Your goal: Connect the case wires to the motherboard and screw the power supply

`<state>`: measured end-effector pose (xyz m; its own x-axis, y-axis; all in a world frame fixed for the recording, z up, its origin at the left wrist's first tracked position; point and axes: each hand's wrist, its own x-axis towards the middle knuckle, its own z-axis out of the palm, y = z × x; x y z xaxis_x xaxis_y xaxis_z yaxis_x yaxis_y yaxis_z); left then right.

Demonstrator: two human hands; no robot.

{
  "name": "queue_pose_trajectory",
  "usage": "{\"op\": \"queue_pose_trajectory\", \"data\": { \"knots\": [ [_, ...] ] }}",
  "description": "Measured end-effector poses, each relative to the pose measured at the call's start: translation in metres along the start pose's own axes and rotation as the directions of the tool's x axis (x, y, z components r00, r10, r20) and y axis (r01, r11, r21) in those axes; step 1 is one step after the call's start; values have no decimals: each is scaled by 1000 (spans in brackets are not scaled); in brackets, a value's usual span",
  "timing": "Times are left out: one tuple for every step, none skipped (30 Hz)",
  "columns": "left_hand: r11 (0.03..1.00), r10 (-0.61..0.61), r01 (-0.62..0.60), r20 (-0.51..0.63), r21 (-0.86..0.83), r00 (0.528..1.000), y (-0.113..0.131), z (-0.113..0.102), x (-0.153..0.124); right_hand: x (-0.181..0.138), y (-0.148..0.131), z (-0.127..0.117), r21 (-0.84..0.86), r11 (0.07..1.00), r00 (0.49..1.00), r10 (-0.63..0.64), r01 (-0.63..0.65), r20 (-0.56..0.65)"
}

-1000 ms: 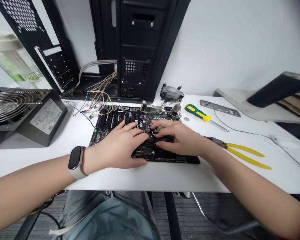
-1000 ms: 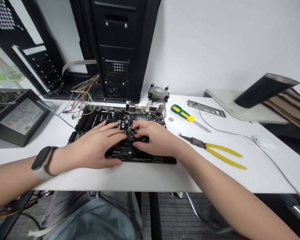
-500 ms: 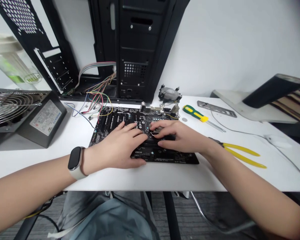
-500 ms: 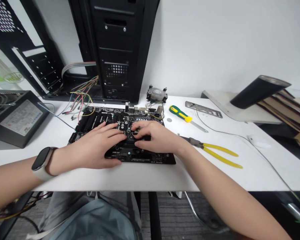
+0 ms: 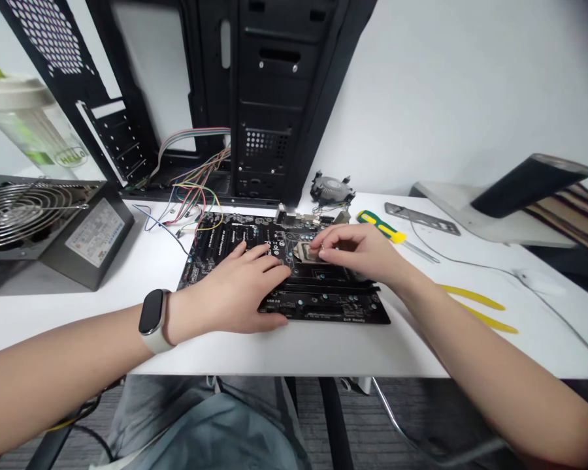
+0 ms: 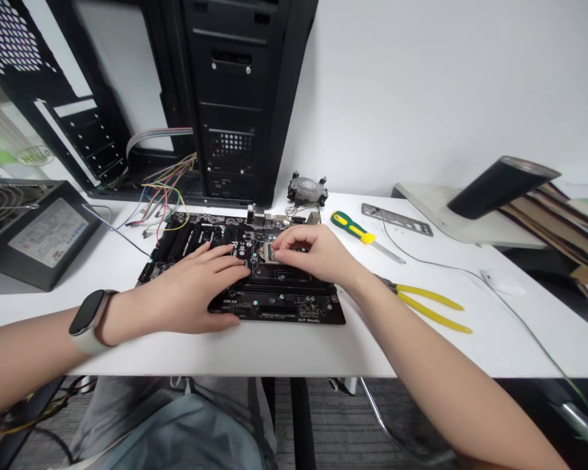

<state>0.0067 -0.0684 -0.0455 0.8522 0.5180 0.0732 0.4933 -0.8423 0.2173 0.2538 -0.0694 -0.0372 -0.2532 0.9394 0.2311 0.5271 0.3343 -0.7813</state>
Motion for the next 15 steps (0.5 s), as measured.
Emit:
{"op": "queue_pose_trajectory", "data": {
  "knots": [
    [1000,-4,4,8,-4,1000,0,0,0,0,0,0,-18,1000,1000,-7,7,-4],
    [1000,-7,7,12,-9,1000,0,1,0,1,1,0,-41,999,1000,-12,11,-10],
    [1000,-7,7,14,-17,1000,0,1,0,1,1,0,-68,998,1000,-11,10,-27],
    [1000,-5,6,15,-26,1000,0,1,-1,0,1,0,-98,995,999,-7,2,-53],
    [999,-5,5,12,-35,1000,0,1,-1,0,2,-1,-119,993,997,-1,-9,-80],
    [999,-5,5,9,-45,1000,-1,1,-1,0,3,-2,-124,992,995,7,-20,-102],
    [999,-6,6,7,-54,1000,-1,1,-1,0,4,-2,-112,993,993,15,-27,-113],
    [998,-8,8,5,-62,1000,-1,1,-2,1,5,-2,-85,996,993,20,-30,-113],
    [998,-9,9,4,-67,1000,-2,0,-2,1,7,-3,-49,998,994,24,-30,-108],
    [998,-6,6,2,-68,1000,-2,0,-2,2,9,-2,-11,1000,994,27,-29,-103],
    [998,0,0,0,-66,1000,-2,-1,-2,2,10,-2,20,999,994,30,-29,-104],
    [998,9,-9,-4,-63,1000,-2,-1,-2,3,12,-1,40,999,993,35,-30,-112],
    [998,16,-16,-7,-59,1000,-2,-1,-2,4,13,0,51,998,991,42,-36,-125],
    [998,20,-20,-10,-55,1000,-2,-2,-2,5,14,1,52,998,989,51,-45,-140],
    [998,19,-19,-10,-53,1000,-2,-2,-2,5,15,1,47,997,986,63,-56,-154]
  ]
}}
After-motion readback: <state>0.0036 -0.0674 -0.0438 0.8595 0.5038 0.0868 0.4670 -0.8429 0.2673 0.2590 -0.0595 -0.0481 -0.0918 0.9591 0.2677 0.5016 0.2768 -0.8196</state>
